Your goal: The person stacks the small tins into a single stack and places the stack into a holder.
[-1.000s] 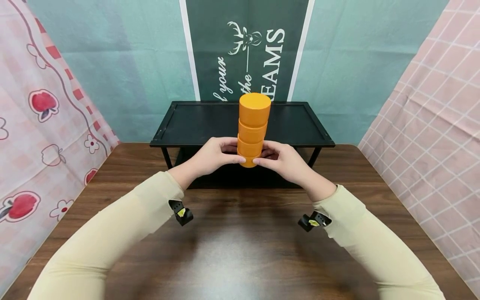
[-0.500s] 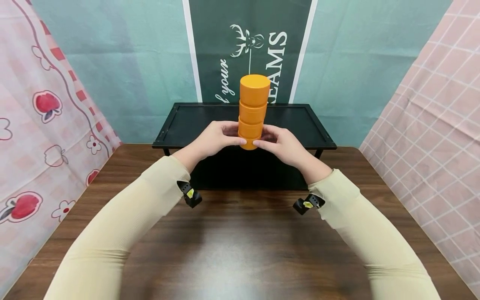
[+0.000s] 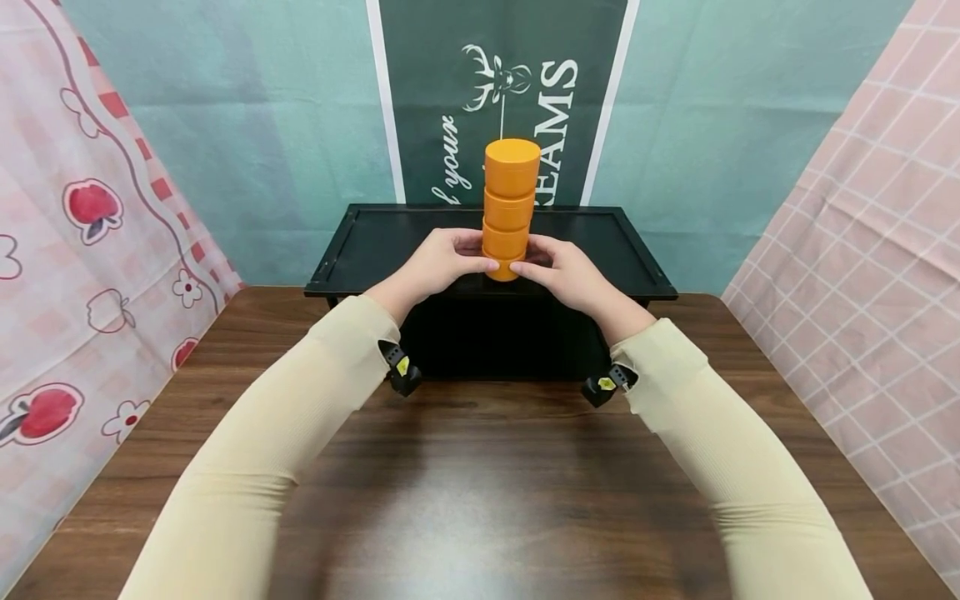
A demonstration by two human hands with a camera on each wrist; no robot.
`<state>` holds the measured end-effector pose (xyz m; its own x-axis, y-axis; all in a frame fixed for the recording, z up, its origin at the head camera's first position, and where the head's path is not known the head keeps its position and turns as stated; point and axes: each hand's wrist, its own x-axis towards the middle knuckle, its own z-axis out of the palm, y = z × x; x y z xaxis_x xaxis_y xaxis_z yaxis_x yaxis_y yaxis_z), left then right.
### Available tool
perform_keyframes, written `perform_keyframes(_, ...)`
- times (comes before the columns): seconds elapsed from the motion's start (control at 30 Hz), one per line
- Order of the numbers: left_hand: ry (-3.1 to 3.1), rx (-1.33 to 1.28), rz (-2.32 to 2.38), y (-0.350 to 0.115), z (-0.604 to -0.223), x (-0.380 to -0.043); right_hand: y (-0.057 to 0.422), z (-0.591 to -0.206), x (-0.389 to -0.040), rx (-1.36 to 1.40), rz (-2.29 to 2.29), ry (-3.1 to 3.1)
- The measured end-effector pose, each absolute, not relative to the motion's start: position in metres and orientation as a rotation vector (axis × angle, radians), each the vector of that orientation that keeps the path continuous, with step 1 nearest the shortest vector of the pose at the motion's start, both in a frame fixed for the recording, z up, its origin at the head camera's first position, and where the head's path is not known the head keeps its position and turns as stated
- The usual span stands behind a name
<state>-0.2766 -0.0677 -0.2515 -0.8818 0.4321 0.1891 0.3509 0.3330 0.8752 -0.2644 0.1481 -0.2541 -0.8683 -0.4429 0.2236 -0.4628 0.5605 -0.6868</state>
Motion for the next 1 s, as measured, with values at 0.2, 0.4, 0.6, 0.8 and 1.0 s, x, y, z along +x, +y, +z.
perform_keyframes(0.2, 2.517, 0.731, 1.576, -0.066, -0.251, -0.280, 0.148, -0.253, -0.264, 0.772, 1.198, -2.776)
perform_keyframes(0.4, 2.539, 0.717, 1.520, -0.067, -0.250, -0.279, 0.146, -0.252, -0.263, 0.762, 1.181, -2.789)
perform_keyframes(0.6, 2.556, 0.685, 1.489, -0.069, -0.248, -0.276, 0.143, -0.253, -0.262, 0.756, 1.189, -2.802)
perform_keyframes(0.8, 2.585, 0.668, 1.466, -0.070, -0.248, -0.274, 0.142, -0.253, -0.260, 0.734, 1.177, -2.812)
perform_keyframes(1.0, 2.589, 0.654, 1.459, -0.075, -0.246, -0.271, 0.147, -0.251, -0.254, 0.688, 1.176, -2.799)
